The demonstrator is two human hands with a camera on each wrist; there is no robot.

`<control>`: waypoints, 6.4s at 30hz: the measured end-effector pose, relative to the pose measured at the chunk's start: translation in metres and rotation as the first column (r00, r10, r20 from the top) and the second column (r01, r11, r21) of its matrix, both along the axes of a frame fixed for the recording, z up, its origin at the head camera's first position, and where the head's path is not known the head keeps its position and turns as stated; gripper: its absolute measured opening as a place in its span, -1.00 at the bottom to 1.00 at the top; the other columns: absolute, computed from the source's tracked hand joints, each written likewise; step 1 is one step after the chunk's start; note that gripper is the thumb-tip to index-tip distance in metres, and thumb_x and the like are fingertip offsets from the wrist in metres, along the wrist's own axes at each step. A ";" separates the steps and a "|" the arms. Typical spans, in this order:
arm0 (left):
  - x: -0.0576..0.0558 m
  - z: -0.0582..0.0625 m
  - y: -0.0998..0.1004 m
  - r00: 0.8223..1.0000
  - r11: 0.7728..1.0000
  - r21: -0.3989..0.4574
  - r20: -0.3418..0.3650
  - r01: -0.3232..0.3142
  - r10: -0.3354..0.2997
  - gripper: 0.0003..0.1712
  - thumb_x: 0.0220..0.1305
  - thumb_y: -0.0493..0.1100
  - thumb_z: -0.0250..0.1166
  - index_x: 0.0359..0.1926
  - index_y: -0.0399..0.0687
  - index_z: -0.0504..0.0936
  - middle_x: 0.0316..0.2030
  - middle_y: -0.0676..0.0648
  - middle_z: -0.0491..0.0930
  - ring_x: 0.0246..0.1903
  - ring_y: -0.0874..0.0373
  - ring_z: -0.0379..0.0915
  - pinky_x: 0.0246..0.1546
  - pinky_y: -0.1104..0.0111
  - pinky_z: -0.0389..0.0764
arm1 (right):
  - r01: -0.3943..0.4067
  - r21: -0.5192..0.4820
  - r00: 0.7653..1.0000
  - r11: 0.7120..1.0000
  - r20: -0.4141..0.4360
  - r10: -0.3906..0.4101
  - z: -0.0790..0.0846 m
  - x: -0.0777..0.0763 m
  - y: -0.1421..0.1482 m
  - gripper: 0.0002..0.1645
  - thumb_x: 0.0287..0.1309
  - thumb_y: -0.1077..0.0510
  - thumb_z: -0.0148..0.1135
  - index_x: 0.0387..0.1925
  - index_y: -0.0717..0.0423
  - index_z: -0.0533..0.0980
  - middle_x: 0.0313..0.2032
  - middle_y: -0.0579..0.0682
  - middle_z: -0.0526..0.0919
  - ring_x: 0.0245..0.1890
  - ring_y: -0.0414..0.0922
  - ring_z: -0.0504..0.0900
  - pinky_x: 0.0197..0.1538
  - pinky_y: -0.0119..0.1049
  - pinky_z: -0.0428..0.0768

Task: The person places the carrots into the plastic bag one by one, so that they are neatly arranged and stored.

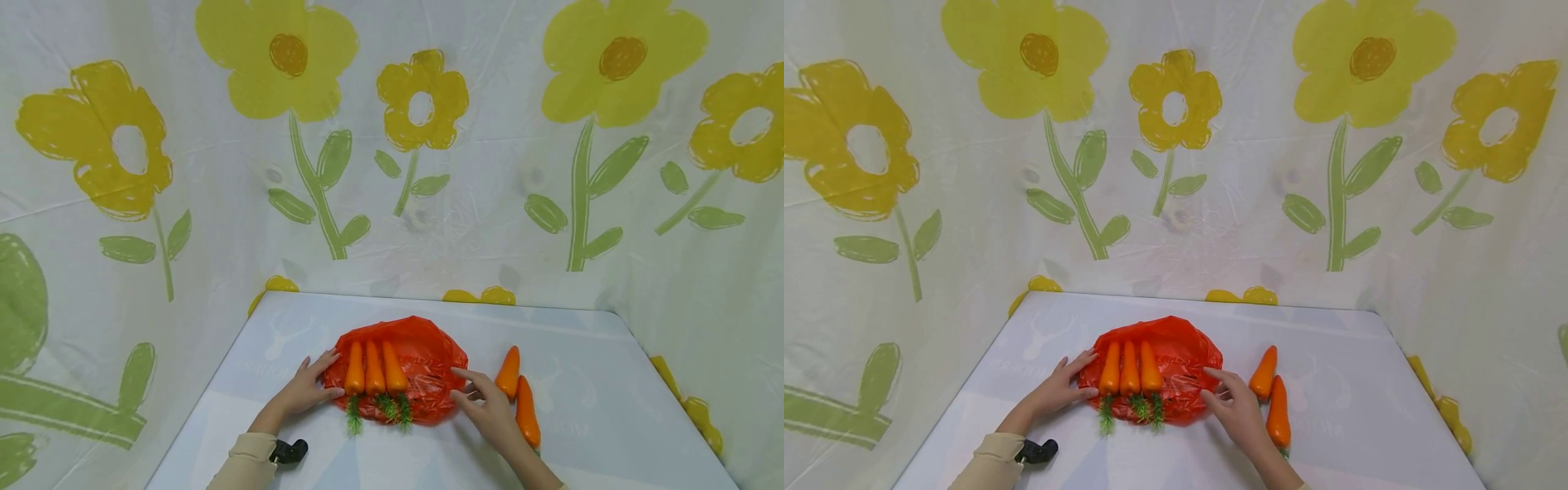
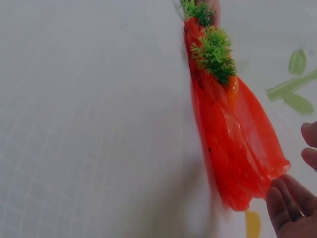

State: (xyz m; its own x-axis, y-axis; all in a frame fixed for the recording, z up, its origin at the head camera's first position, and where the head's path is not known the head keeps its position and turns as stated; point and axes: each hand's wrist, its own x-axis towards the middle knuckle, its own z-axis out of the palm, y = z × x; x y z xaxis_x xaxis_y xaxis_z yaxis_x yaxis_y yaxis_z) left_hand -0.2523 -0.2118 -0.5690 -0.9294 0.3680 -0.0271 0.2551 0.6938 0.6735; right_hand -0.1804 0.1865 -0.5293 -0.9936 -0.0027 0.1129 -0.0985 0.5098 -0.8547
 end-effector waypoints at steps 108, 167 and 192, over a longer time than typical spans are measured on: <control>0.002 0.002 0.002 1.000 1.000 0.026 -0.003 -0.002 0.002 0.04 0.19 0.22 0.46 0.54 -0.12 0.25 0.56 -0.20 0.10 0.56 -0.24 -0.17 0.50 -0.21 -0.34 | 0.162 0.178 0.956 0.971 0.217 -0.200 -0.014 0.034 0.098 -0.18 0.27 -0.21 0.36 0.36 0.22 0.44 0.38 0.38 0.20 0.00 0.16 0.59 0.01 0.05 0.69; 0.001 0.001 0.001 0.999 0.999 0.029 -0.040 0.021 -0.020 0.03 0.20 0.21 0.45 0.53 -0.17 0.26 0.55 -0.21 0.13 0.54 -0.21 -0.07 0.50 -0.18 -0.34 | 0.204 0.152 0.926 0.967 0.292 -0.242 -0.020 0.037 0.095 -0.07 0.07 -0.21 0.51 0.34 0.19 0.44 0.16 0.33 0.49 -0.20 0.01 0.57 -0.26 -0.22 0.60; 0.002 0.000 0.001 1.000 0.999 0.034 -0.028 0.015 -0.014 0.03 0.20 0.21 0.45 0.54 -0.14 0.25 0.56 -0.22 0.10 0.55 -0.22 -0.11 0.50 -0.18 -0.37 | 0.210 0.110 0.941 0.971 0.248 -0.232 -0.006 0.039 0.090 -0.20 0.22 -0.10 0.40 0.39 0.14 0.40 0.28 0.33 0.42 -0.12 0.04 0.62 -0.17 -0.16 0.68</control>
State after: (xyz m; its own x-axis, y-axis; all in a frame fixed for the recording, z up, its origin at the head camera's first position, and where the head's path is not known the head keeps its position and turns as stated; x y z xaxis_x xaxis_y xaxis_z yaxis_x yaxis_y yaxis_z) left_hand -0.2507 -0.2104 -0.5688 -0.9241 0.3821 0.0111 0.2838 0.6663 0.6896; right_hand -0.1413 0.2765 -0.5350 -0.9653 0.2219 -0.1379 0.2422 0.5621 -0.7908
